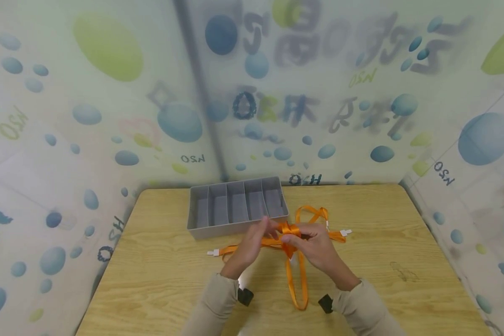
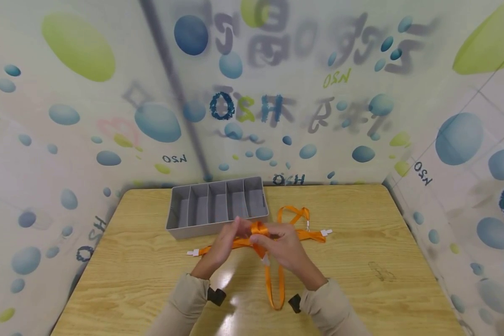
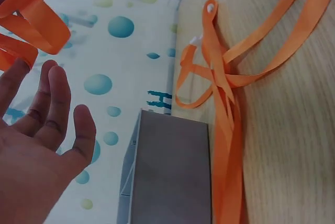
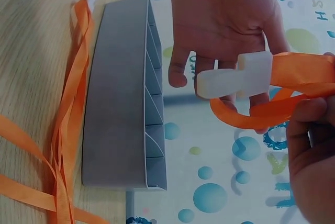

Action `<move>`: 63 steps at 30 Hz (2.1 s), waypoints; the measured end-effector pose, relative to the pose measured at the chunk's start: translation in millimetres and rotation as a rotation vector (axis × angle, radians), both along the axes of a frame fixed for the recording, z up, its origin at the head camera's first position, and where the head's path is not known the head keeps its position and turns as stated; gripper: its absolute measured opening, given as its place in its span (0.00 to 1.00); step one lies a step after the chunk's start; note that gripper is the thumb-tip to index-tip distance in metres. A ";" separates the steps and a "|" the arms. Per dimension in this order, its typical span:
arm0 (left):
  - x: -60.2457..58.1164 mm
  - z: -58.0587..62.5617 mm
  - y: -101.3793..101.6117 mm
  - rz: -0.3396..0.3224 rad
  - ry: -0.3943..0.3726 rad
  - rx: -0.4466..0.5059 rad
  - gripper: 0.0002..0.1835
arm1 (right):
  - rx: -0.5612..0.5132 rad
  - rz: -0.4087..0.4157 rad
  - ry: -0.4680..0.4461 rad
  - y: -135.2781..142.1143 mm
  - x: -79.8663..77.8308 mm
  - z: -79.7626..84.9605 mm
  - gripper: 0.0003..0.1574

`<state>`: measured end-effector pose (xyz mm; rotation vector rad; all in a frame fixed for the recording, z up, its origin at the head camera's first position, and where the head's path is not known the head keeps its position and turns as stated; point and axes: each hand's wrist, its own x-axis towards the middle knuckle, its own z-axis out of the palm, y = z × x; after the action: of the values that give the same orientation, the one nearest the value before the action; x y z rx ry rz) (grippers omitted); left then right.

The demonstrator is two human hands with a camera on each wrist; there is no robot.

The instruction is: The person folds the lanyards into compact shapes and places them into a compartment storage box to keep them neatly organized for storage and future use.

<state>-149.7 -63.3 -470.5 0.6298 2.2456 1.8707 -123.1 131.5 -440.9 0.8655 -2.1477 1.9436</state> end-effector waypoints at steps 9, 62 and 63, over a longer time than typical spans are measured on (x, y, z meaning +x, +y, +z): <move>3.4 -12.9 2.4 -0.054 -0.037 0.014 0.35 | -0.012 -0.031 -0.010 2.4 -5.6 -2.6 0.04; 14.3 -35.7 21.5 -0.162 0.095 0.120 0.16 | -0.046 -0.052 0.002 3.9 -14.8 -9.9 0.08; 14.6 -36.0 21.3 -0.160 0.096 0.117 0.16 | -0.047 -0.053 -0.003 4.4 -14.9 -10.1 0.08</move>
<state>-135.0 -42.0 -506.4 0.9073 2.0822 1.9404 -138.0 136.0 -451.0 0.7909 -2.0956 1.9622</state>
